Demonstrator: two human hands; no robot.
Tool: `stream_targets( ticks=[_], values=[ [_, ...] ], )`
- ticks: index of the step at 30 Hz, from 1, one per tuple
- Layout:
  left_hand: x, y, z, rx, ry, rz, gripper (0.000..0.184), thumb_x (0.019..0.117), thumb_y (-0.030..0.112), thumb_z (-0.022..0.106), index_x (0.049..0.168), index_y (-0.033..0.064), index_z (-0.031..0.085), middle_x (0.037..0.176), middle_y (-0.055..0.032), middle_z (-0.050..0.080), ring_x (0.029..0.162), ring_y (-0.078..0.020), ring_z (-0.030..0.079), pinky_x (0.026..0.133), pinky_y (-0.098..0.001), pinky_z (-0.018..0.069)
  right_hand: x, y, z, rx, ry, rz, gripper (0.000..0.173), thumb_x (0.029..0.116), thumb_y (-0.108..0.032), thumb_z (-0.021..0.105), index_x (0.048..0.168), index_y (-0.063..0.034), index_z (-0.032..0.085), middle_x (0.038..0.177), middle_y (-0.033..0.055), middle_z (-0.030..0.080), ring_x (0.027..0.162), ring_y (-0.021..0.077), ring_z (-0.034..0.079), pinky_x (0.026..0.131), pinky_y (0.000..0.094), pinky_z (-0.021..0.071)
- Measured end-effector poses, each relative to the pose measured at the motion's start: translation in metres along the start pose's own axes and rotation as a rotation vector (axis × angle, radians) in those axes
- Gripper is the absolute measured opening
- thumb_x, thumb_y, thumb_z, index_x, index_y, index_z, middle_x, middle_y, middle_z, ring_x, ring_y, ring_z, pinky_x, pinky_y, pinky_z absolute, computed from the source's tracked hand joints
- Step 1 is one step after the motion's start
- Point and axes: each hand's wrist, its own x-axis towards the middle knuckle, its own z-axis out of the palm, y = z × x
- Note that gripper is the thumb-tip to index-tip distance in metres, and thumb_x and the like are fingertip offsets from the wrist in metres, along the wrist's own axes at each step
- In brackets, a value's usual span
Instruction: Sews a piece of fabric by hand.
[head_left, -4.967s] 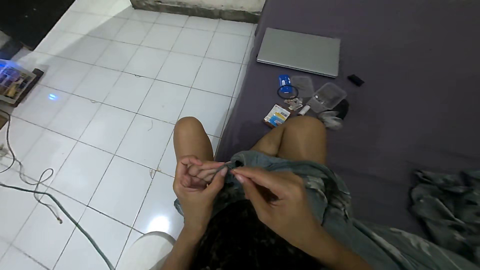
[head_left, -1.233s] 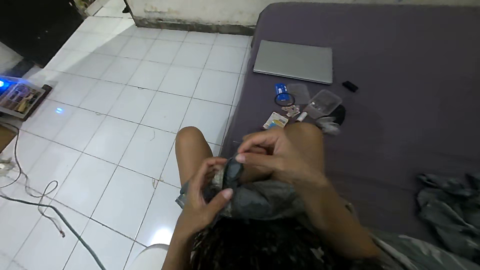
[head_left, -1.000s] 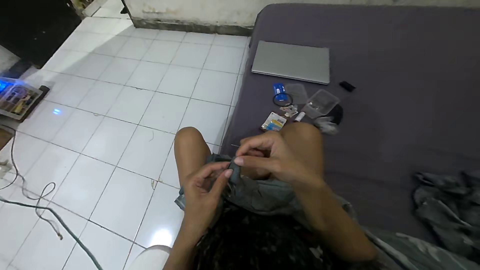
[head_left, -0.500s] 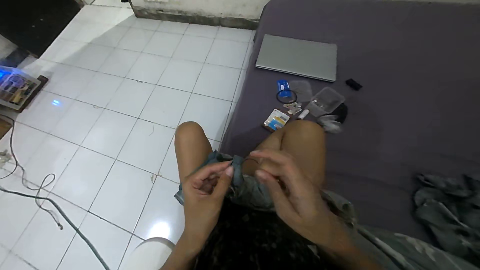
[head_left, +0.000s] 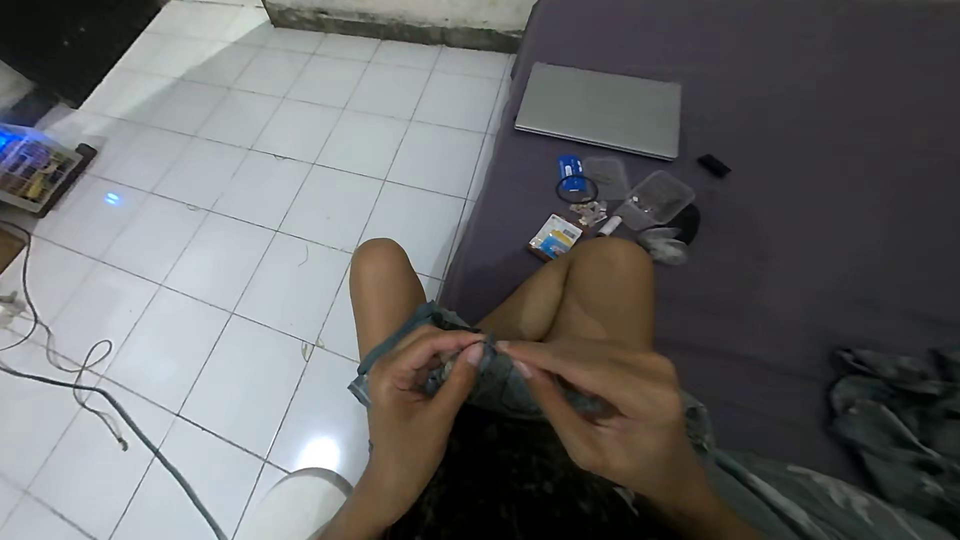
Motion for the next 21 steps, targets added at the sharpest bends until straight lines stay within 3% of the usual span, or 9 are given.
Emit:
stream_targets(
  ticks=[21],
  values=[
    [-0.0028,0.0032,-0.0033,0.017,-0.033,0.035,0.012,0.0992,0.012,0.063,0.099,0.005,0.073,0.089,0.0095,0.067,0.085,0.0081,0.062,0.077,-0.01,0.0531,-0.0006,-0.0052,-0.0006,0.083,-0.011,0.0,0.016,0.0951,-0.003,0.059,0.101,0.0051,0.071,0.071,0.006,0.065,0.062,-0.0045,0.052,0.062,0.0042,0.0415]
  ],
)
